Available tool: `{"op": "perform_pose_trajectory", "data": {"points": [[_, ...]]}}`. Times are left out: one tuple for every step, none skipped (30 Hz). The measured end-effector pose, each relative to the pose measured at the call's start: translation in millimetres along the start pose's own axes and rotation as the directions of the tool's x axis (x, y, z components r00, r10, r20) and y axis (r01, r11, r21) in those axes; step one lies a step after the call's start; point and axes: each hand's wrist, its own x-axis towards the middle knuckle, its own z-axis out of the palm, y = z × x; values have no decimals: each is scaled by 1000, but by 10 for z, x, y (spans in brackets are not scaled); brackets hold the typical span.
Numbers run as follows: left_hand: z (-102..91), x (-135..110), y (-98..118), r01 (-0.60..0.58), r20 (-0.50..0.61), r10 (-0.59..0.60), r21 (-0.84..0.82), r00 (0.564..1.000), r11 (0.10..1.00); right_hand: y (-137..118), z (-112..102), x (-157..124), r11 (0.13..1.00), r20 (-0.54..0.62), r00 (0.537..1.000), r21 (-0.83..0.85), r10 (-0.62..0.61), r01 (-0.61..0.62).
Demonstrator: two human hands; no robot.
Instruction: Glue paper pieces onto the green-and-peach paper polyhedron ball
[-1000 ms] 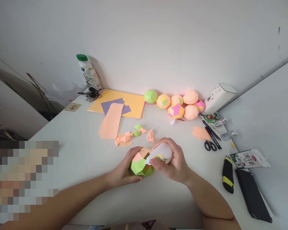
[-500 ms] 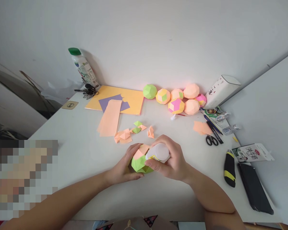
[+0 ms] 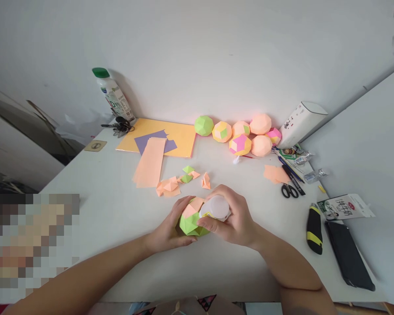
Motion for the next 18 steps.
{"op": "perform_pose_trajectory", "data": {"points": [[1,0,-1,-1,-1,1,0,1000,1000,1,-2,-3,1000,8,1000,2,1,-1],[1,0,-1,-4,0,4,0,1000,1000,2,-3,-7,1000,16,1000,4,1,-1],[0,0,1,-6,0,6,-2,1000,1000,2,-5,-9,1000,24,1000,8,-4,4],[-1,1,3,-7,0,7,-4,1000,1000,3,-6,-12,1000,32,999,13,-8,8],[-2,2,6,-6,0,6,-5,1000,1000,3,-7,-14,1000,39,999,20,-14,13],[-4,2,8,-5,-1,5,-5,1000,1000,2,-7,-16,999,43,999,29,-17,16],[-5,2,10,-5,-2,5,-3,1000,1000,2,-7,-18,999,46,999,37,-17,16],[-6,1,10,-4,-1,4,1,1000,1000,1,-6,-19,999,46,999,45,-16,14],[-6,0,9,-2,-1,2,4,1000,1000,-1,-5,-19,999,48,999,51,-12,9],[-6,-2,7,-3,2,3,7,1000,1000,-3,-4,-18,999,50,999,54,-7,4],[-6,-4,4,-4,4,4,9,1000,1000,-6,-4,-18,998,54,999,57,-3,0],[-5,-5,1,-4,6,4,10,1000,1000,-9,-3,-16,998,58,998,58,1,-5],[-4,-7,-1,-5,9,4,12,1000,1000,-11,-3,-15,998,64,998,59,5,-8],[-3,-8,-4,-5,10,5,15,1000,1000,-12,-4,-15,998,69,998,61,7,-11],[-2,-9,-5,-8,11,8,17,1000,1000,-13,-4,-15,998,74,997,63,9,-14],[-1,-9,-5,-11,11,11,19,1000,1000,-13,-6,-15,998,78,997,68,10,-15],[0,-9,-5,-12,9,12,18,1000,1000,-12,-7,-17,997,82,997,73,12,-18],[1,-7,-4,-13,8,13,14,1000,1000,-11,-9,-18,997,85,996,78,13,-20]]}}
